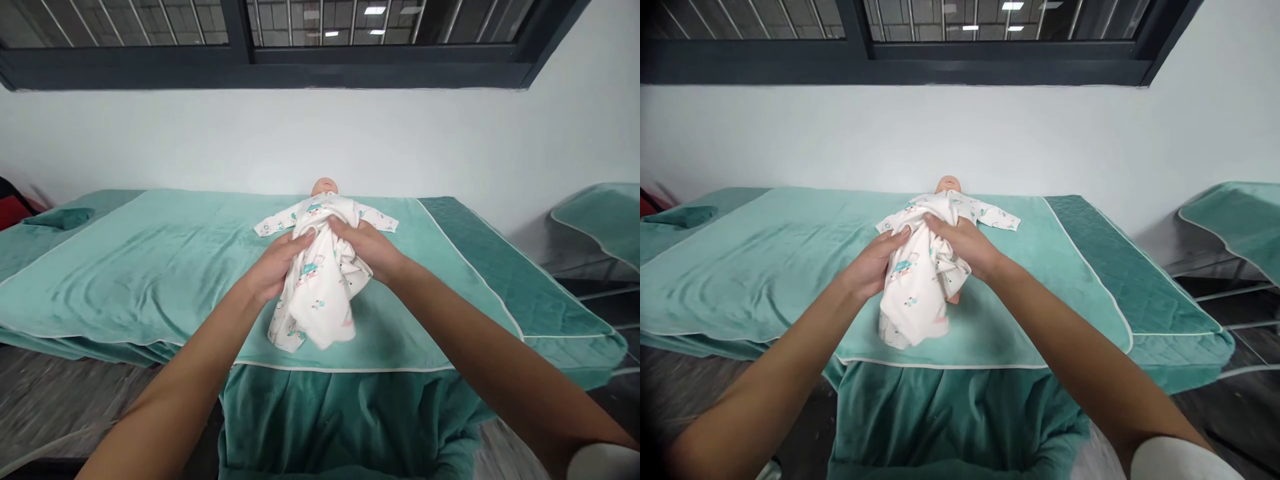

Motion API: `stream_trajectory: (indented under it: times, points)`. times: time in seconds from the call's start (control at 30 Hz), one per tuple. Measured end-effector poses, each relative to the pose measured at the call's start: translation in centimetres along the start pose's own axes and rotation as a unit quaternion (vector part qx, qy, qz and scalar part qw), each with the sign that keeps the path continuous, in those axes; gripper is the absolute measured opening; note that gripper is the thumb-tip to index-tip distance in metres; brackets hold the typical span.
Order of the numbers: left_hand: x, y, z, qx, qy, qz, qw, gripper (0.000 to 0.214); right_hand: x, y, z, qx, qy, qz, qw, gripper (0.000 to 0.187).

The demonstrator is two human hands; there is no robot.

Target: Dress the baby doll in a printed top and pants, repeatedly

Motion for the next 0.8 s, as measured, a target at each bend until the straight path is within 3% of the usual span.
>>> stream_trajectory:
  times: [0.13,0.2,0.33,0.43,0.5,0.67,0.73,0.8]
  points:
    - [0.9,1.7,-0.2,-0.063,0.046,0.059,0.995,0.045,-0.4,0.3,0.7,-0.022,-0.046,0.066,0.997,0.056]
    - [0.8,1.3,-0.1,-0.043,0.037,0.039,0.998,0.043,-0.8,-0.1,0.4,-0.011,-0.051,0.069,0.996,0.057]
    - [-0.4,0.3,0.6,0.041,-0.02,-0.062,0.997,0.04,-1.5,-1.9,-1.2,0.045,0.004,0.018,0.999,0.052]
    - [-0.6,1.9,1.5,0.029,-0.032,-0.095,0.995,0.046,-2.0,-3.6,-3.2,0.099,0.051,0.001,0.994,0.05]
    - [-0.6,3.9,2.1,-0.008,-0.043,-0.084,0.995,0.05,-2.7,-4.9,-4.7,0.117,0.04,0.007,0.992,0.052]
    - [-1.7,8.4,2.6,-0.123,-0.113,0.075,0.983,0.042,-5.1,-10.0,-8.8,0.155,-0.065,-0.011,0.986,0.055]
    - [-1.4,8.5,2.8,-0.119,-0.108,0.178,0.971,0.034,-5.7,-11.6,-10.1,0.154,-0.095,-0.034,0.983,0.055]
    - [-1.0,7.7,3.0,-0.087,-0.117,0.332,0.932,0.027,-6.1,-12.3,-10.9,0.141,-0.117,-0.078,0.98,0.053]
Point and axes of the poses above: each hand's wrist, its own z-axis towards the middle knuckle, its own x-axis out of the palm, y = z × x, the point moved 10 cm from there along z, towards the middle knuckle, and after that the axes turned 11 degrees about -x, right-handed, at the moved point
